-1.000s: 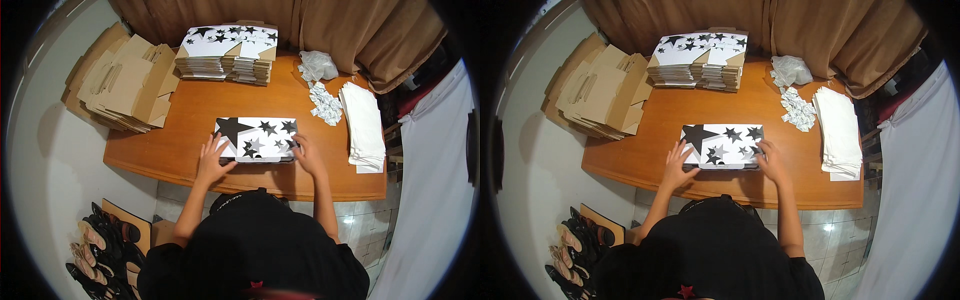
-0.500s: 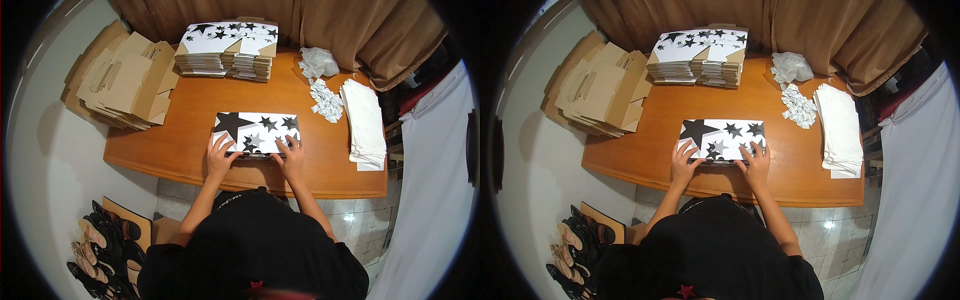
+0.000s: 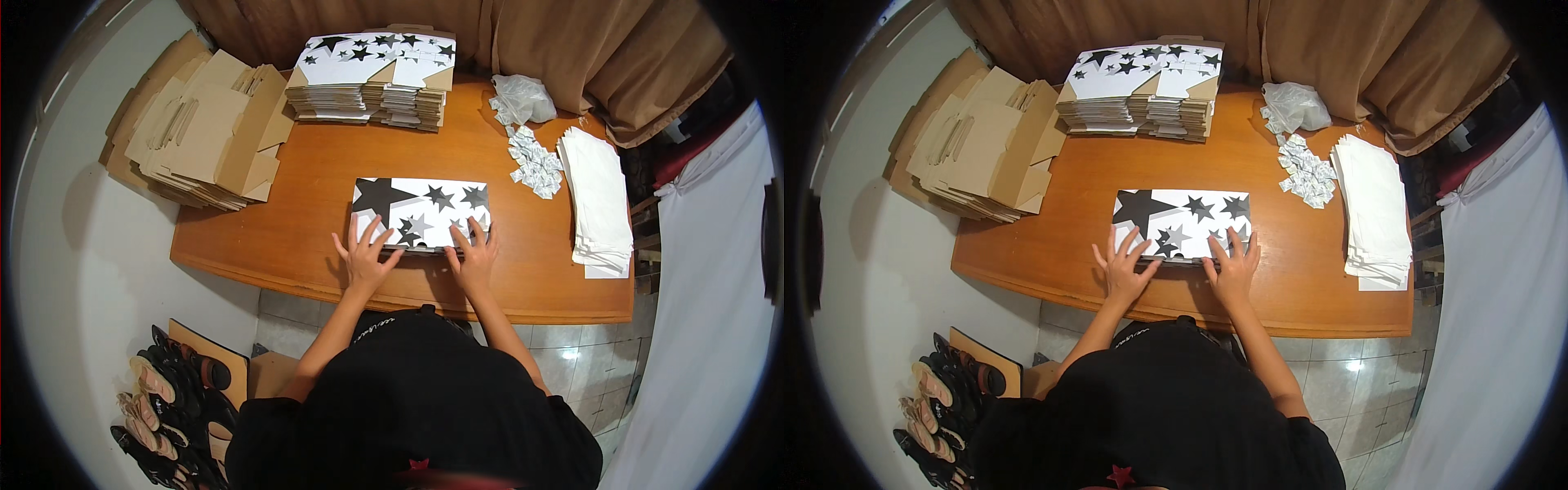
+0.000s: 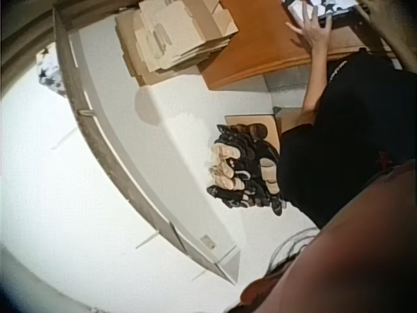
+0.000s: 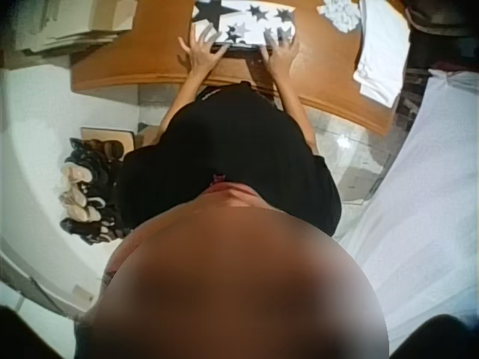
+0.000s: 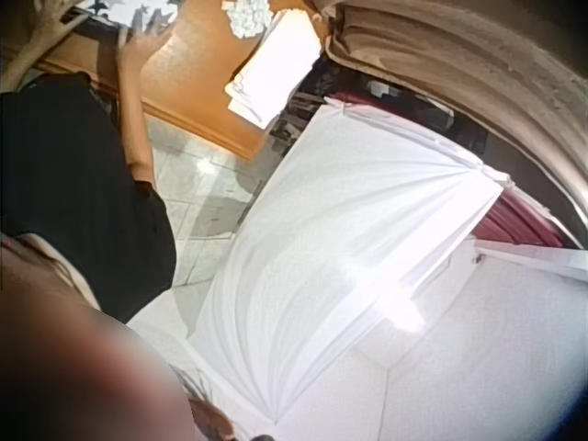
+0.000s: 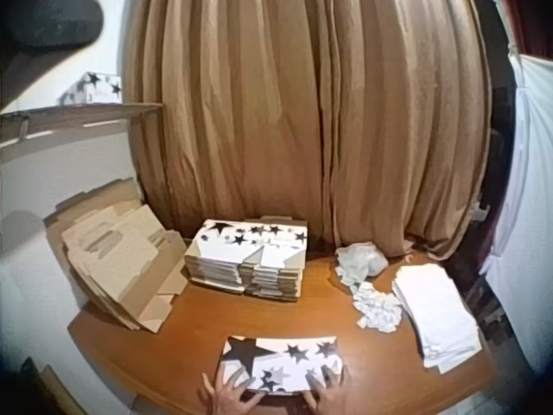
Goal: Folding a cardboard shoe box and packing a pair of shoes into it with tissue paper.
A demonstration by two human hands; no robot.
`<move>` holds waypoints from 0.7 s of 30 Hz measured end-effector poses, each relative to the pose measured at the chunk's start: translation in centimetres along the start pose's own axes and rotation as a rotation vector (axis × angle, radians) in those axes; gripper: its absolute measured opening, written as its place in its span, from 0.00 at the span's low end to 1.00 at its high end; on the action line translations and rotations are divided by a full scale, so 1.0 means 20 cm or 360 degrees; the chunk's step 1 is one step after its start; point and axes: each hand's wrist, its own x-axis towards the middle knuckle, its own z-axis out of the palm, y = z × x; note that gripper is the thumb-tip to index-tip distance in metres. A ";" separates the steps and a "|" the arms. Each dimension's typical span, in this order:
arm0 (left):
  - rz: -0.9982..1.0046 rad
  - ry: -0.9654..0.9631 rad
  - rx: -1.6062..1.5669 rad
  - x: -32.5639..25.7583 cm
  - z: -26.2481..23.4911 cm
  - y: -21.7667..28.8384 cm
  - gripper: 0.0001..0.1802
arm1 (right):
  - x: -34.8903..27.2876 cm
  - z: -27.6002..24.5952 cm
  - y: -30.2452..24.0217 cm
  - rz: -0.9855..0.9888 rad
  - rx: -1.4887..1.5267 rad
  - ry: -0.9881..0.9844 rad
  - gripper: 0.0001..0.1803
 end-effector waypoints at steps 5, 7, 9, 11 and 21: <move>0.0231 -0.0106 0.0063 -0.03 0.08 0.03 0.23 | -0.02 0.04 -0.02 -0.0273 0.0023 0.0016 0.13; 0.0240 -0.0094 0.0062 -0.02 0.10 0.03 0.22 | -0.01 0.07 -0.02 -0.0503 0.0155 0.0032 0.12; 0.0310 -0.0049 0.0035 -0.01 0.13 0.02 0.21 | -0.01 0.11 -0.03 -0.0549 0.0147 0.0095 0.10; 0.0320 -0.0050 0.0030 0.00 0.13 0.04 0.21 | -0.01 0.14 -0.03 -0.0677 0.0161 0.0129 0.10; 0.0361 0.0012 0.0021 -0.03 0.16 0.02 0.19 | 0.01 0.16 -0.04 -0.0799 0.0141 0.0179 0.09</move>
